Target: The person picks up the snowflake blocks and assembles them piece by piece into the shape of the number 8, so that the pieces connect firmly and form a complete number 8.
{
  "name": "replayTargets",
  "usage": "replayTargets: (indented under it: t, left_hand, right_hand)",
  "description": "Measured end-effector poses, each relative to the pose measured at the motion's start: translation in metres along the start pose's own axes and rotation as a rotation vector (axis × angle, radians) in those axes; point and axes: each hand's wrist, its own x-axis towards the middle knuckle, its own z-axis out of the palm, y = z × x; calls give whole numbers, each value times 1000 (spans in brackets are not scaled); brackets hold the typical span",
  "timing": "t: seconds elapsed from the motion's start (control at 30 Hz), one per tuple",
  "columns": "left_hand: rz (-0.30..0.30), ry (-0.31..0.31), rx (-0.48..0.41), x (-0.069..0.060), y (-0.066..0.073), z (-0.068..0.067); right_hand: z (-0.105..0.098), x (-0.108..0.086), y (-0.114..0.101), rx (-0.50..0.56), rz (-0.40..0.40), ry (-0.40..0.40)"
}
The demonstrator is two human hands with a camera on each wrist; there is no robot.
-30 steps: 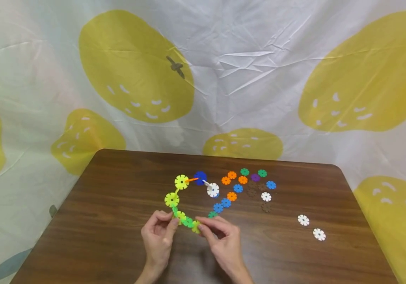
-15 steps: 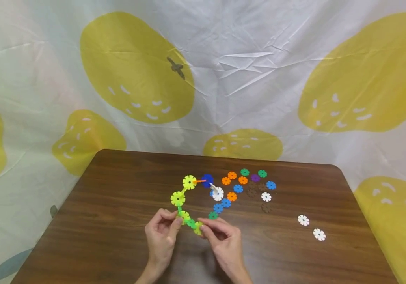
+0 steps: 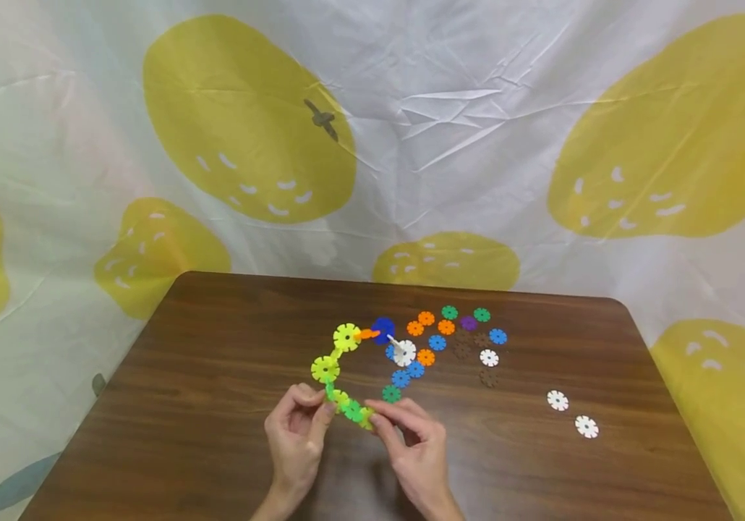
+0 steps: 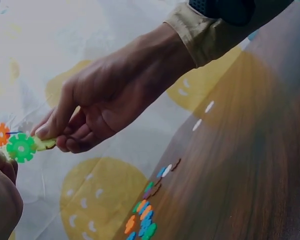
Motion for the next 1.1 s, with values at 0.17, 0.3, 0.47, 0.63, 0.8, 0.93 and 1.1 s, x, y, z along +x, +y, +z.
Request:
replayTargets:
  t: [0.17, 0.3, 0.47, 0.63, 0.8, 0.93, 1.1]
  left_hand:
    - [95, -27, -19, 1, 1, -1]
    - [171, -57, -43, 3, 2, -1]
    - [93, -70, -53, 5, 5, -4]
    - [-34, -66, -32, 5, 10, -4]
    - [-50, -97, -28, 6, 11, -1]
    - [-60, -101, -42, 7, 10, 0]
    - [-107, -101, 20, 8, 7, -1]
  right_hand:
    - [3, 0, -1, -30, -152, 10]
    - [5, -1, -3, -52, -236, 45]
    - [3, -1, -6, -59, -272, 46]
    - [1, -2, -7, -36, -224, 26]
    - [1, -7, -7, -66, -121, 55]
    - [1, -7, -6, -75, -71, 65]
    - [4, -10, -3, -15, 41, 23]
